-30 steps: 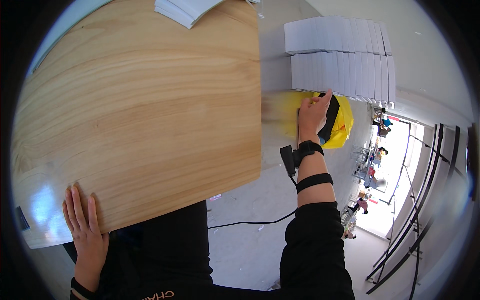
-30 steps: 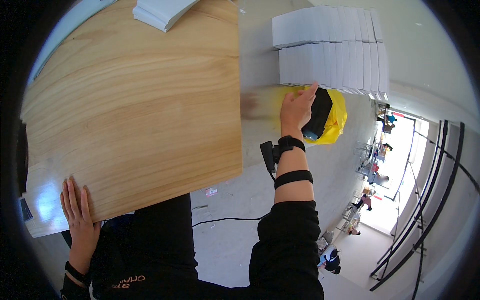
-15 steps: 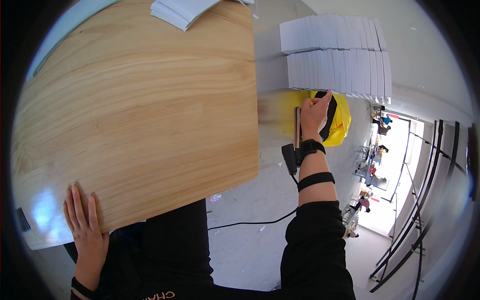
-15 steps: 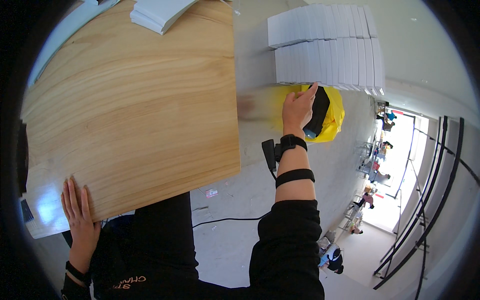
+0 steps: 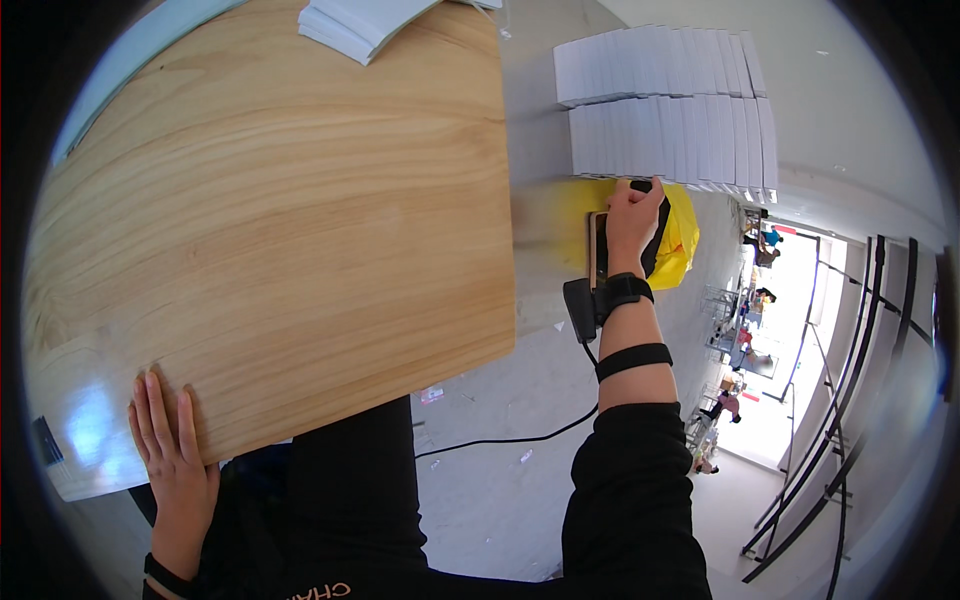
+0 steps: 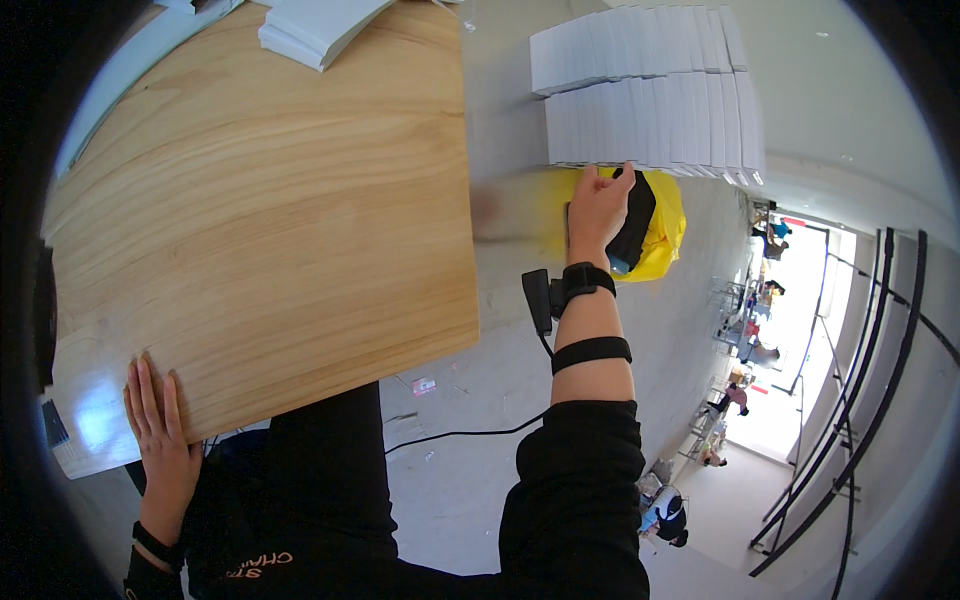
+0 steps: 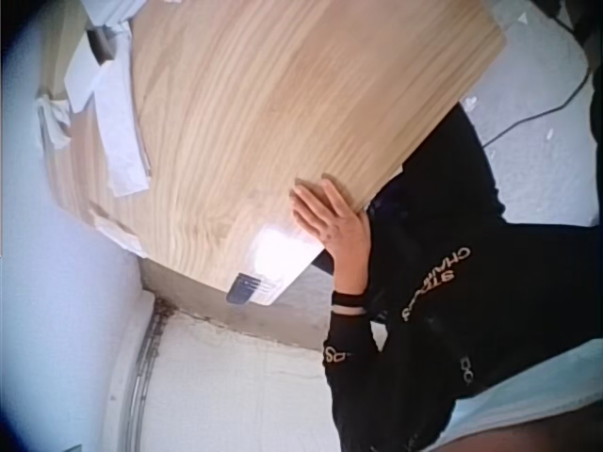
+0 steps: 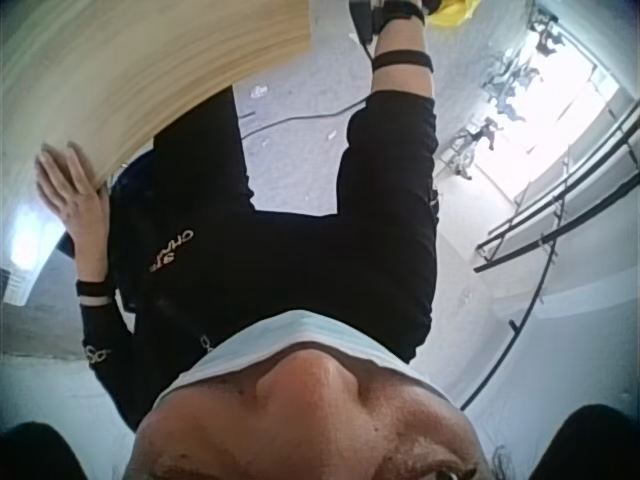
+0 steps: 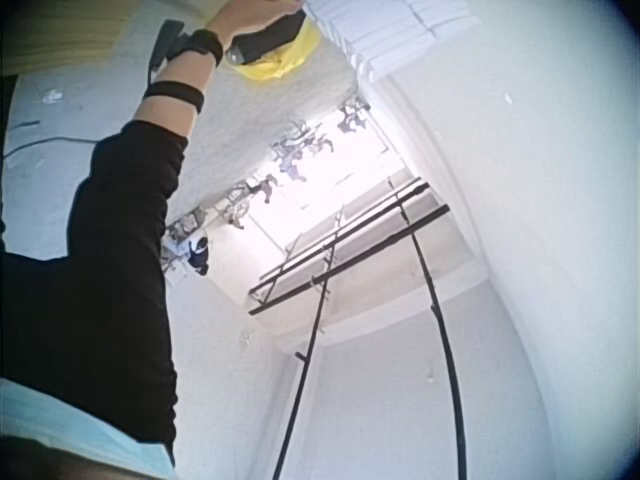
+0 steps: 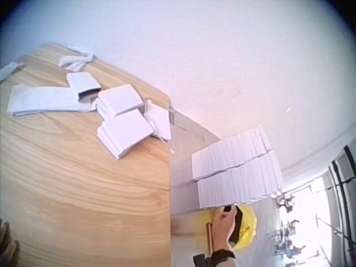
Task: Fold and stack white material sheets on a table in a manufacturing environment.
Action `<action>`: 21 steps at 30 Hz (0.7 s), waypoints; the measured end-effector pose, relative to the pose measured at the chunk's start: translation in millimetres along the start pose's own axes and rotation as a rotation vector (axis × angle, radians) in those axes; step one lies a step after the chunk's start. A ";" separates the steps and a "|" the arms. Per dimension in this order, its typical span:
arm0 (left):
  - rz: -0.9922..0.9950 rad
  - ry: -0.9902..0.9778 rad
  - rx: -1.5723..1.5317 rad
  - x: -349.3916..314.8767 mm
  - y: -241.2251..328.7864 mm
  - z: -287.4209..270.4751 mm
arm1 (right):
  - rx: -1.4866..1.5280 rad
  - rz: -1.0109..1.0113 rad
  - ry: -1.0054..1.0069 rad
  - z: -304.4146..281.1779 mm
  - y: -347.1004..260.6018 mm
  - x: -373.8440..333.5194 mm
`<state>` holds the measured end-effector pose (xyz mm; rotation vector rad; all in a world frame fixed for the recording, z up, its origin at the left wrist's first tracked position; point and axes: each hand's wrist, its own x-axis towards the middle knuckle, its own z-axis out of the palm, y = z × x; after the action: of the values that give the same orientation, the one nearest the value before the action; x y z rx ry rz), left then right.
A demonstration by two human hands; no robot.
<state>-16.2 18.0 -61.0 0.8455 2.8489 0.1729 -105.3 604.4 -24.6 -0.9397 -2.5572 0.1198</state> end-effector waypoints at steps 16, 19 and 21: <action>0.006 -0.006 -0.006 0.0 0.2 -1.8 | 0.790 0.519 -0.035 -18.3 2.9 37.1; 0.002 -0.014 0.000 -1.0 -0.5 -2.3 | 0.794 0.529 -0.035 -17.7 1.0 36.8; -0.003 -0.026 0.006 -1.2 -0.2 -2.4 | 0.793 0.532 -0.041 -18.3 1.7 37.6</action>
<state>-15.8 17.1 -58.6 0.8385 2.8281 0.1523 -122.8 628.5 4.8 -1.2185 -1.9174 1.1990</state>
